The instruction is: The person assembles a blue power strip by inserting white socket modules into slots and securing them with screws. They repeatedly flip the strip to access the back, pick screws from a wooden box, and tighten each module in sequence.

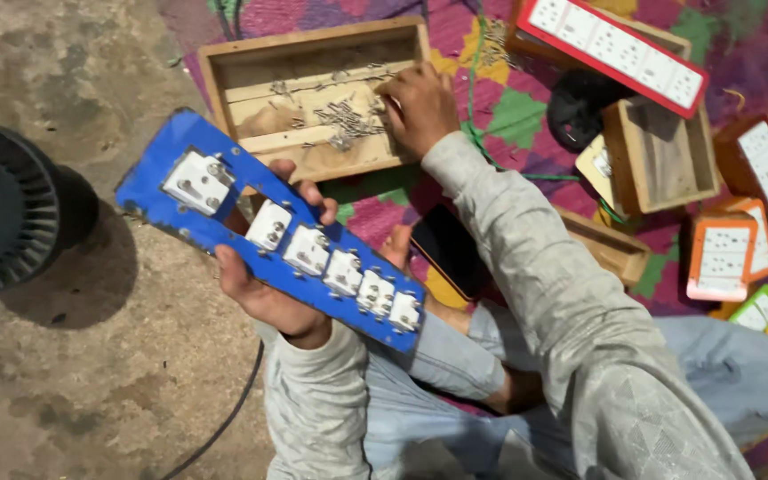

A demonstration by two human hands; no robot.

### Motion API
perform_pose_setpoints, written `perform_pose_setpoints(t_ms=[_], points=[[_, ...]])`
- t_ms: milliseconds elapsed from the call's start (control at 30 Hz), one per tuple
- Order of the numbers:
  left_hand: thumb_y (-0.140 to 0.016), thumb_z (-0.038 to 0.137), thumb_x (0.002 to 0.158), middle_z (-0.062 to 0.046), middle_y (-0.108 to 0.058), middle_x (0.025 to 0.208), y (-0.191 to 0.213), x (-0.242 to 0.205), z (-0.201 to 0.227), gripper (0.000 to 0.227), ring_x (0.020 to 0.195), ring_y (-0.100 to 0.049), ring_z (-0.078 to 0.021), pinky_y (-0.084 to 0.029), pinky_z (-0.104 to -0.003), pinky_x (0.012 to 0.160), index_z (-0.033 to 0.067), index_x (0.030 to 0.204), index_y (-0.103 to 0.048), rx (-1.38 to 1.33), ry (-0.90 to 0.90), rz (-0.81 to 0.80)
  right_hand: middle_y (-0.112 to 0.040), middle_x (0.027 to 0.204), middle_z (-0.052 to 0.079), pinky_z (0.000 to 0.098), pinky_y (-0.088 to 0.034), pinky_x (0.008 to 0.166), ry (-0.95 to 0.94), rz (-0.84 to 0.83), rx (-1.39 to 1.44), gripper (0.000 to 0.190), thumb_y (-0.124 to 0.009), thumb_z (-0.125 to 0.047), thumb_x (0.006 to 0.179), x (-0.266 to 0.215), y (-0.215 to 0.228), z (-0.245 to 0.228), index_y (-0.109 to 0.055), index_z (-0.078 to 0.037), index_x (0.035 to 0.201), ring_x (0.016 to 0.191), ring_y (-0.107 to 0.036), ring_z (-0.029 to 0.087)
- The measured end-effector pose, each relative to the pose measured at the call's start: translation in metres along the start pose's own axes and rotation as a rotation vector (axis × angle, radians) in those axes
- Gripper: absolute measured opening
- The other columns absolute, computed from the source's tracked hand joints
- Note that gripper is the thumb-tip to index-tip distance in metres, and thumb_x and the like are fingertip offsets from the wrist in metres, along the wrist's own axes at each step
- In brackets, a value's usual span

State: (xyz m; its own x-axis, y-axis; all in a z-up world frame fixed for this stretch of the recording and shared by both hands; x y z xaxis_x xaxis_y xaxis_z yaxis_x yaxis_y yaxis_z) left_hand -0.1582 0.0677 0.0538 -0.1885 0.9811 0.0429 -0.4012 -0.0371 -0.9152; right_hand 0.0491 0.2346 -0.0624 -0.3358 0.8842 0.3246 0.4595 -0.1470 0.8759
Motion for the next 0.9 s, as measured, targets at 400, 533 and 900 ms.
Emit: perform_pose_setpoints(t_ms=[400,533,900], points=[[-0.06,0.052,0.107,-0.021,-0.051,0.126,-0.003,0.001,-0.004,0.078,0.107,-0.054,-0.0268,-0.048,-0.043,0.097,-0.0079,0.149,-0.034,-0.314,0.15,0.041,-0.067,0.096,0.002,0.0475,-0.04,0.088,-0.086,0.098,-0.178,0.009,-0.085,-0.021,0.086,0.038,-0.043,0.017,-0.082,-0.018,0.094,0.103,-0.056,0.028],[-0.063,0.052,0.101,-0.02,-0.052,0.127,-0.006,0.0,-0.007,0.086,0.113,-0.057,-0.0275,-0.054,-0.053,0.1,-0.0078,0.153,-0.029,-0.407,0.24,0.048,-0.066,0.098,0.006,0.0488,-0.039,0.087,-0.062,0.099,-0.219,0.012,-0.085,-0.022,0.086,0.04,-0.039,0.014,-0.079,-0.013,0.092,0.102,-0.055,0.03],[-0.048,0.055,0.102,-0.022,-0.053,0.149,-0.033,0.001,-0.031,0.079,0.123,-0.062,-0.0278,-0.057,-0.041,0.099,-0.0057,0.153,-0.041,-0.207,0.368,0.036,-0.071,0.094,0.004,0.0249,-0.056,0.075,-0.333,0.206,0.697,0.013,-0.078,-0.003,0.101,0.008,0.064,-0.013,-0.065,-0.002,0.103,0.083,-0.068,0.011]])
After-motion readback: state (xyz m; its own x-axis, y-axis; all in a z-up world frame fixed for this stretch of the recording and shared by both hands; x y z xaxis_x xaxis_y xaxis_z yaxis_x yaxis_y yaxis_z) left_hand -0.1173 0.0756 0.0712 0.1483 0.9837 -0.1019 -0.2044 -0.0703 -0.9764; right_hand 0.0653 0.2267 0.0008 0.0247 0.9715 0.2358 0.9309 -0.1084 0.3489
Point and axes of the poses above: each hand's wrist, its own x-axis towards the middle knuckle, its own y-axis out of the back of the hand, z = x × y, the point moved 2 cm from there along x, towards the middle knuckle
